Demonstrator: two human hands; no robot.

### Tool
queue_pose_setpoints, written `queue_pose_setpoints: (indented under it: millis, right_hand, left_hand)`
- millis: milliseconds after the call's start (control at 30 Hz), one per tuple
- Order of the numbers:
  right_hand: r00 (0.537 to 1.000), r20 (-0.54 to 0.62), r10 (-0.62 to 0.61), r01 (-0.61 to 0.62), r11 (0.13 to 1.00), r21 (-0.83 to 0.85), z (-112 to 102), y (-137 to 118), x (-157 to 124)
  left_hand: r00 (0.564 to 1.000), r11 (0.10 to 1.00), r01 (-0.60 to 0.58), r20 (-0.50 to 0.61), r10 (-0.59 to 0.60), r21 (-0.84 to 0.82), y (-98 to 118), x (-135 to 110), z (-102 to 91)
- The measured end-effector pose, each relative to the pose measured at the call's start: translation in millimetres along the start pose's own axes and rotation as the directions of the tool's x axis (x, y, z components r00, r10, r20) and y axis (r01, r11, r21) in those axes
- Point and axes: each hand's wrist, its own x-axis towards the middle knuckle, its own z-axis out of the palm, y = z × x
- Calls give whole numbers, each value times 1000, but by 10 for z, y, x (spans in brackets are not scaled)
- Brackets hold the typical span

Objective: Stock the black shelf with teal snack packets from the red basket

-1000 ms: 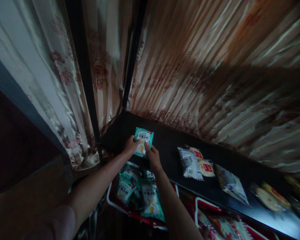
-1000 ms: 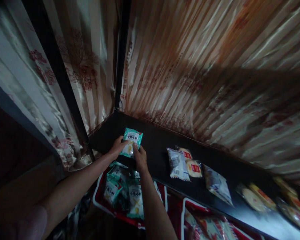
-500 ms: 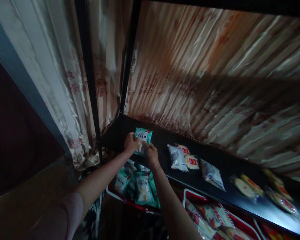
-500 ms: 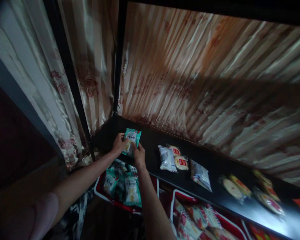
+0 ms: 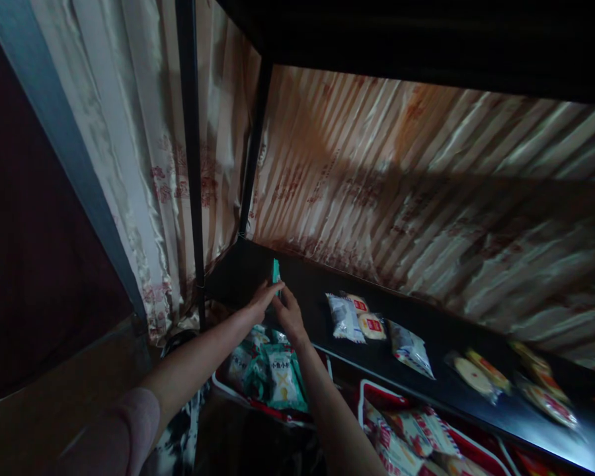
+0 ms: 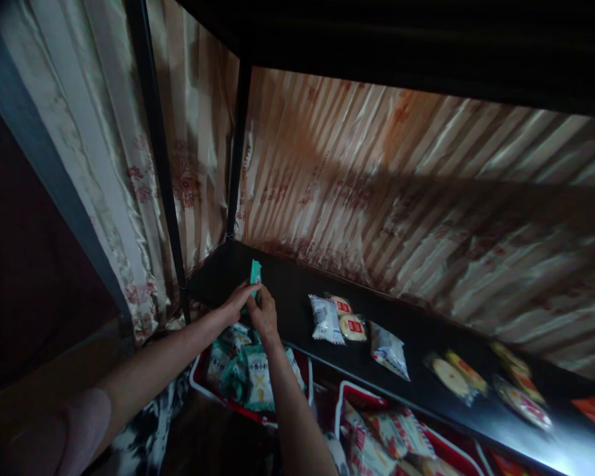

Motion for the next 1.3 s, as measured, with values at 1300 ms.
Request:
queue_pose_setpoints:
  millis: [1300]
  right_hand:
    - [990, 89, 110, -116, 991, 72, 536, 410, 1138]
  left_hand:
    - [995, 959, 6, -98, -35, -285, -35, 1281, -288]
